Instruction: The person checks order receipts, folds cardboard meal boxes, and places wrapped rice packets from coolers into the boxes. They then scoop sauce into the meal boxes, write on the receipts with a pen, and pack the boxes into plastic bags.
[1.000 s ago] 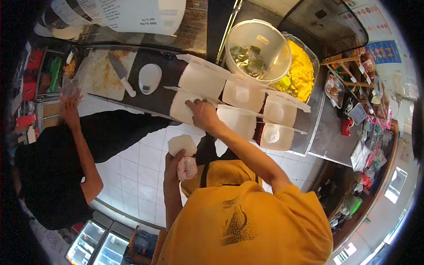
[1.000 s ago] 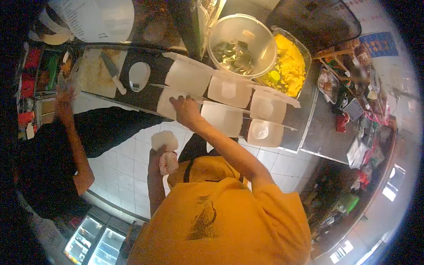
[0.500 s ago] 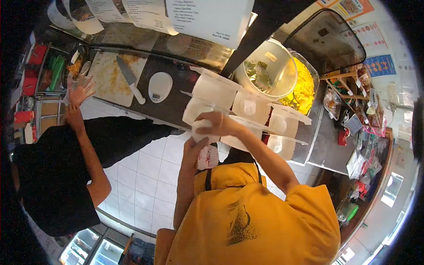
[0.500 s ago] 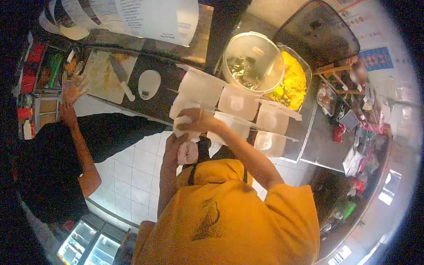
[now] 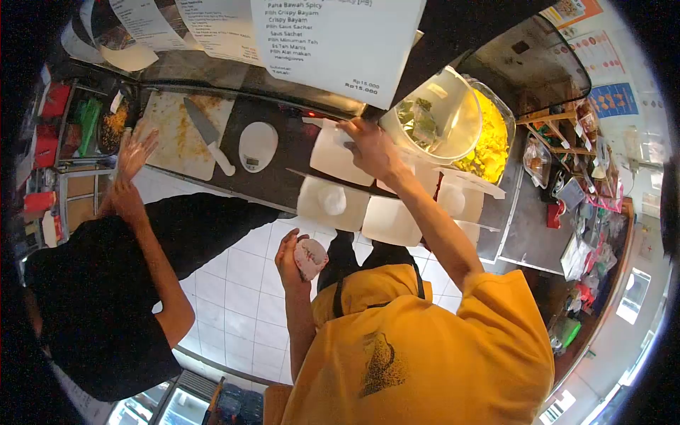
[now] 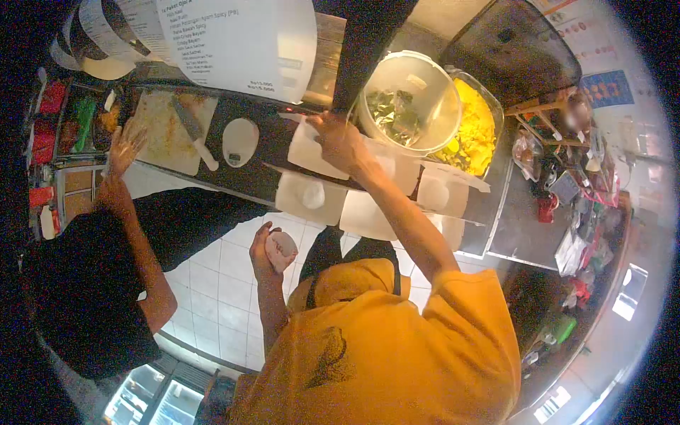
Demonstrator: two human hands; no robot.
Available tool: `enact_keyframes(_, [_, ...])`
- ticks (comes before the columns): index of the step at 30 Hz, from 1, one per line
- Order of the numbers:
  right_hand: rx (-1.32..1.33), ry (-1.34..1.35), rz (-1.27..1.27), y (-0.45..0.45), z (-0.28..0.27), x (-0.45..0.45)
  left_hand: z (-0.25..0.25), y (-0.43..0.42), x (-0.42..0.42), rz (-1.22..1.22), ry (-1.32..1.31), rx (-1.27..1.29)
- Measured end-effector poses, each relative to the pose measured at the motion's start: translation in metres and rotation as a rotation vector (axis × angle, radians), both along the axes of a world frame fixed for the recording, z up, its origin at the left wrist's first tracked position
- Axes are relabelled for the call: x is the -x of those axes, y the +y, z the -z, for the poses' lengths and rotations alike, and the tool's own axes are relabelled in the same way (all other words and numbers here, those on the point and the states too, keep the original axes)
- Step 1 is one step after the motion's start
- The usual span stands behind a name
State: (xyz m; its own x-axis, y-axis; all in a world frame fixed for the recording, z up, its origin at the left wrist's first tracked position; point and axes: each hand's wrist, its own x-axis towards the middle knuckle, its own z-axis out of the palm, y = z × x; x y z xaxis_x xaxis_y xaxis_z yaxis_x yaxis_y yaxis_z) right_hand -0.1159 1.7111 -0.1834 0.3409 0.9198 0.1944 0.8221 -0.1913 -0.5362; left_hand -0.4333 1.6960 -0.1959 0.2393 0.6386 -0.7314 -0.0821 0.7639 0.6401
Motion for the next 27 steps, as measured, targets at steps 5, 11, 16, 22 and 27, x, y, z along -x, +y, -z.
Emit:
enact_keyframes(5, [-0.004,0.017,-0.097,-0.021,0.002,0.005,0.052,-0.006,-0.006,-0.034,-0.031,0.026])
enact_keyframes(11, [0.381,0.449,0.032,0.014,0.122,-0.015,0.075,-0.022,-0.033,0.012,-0.054,0.214])
enact_keyframes(16, [0.5,0.176,0.006,0.014,0.135,-0.003,0.023,-0.025,-0.048,0.095,-0.391,0.103])
enact_keyframes(22, [0.16,0.385,-0.429,-0.13,-0.086,0.055,-0.009,-0.043,-0.092,0.393,-0.272,-0.076])
enact_keyframes(27, [0.157,0.861,-0.069,-0.212,-0.028,0.058,0.028,-0.08,-0.102,0.614,-0.436,0.702])
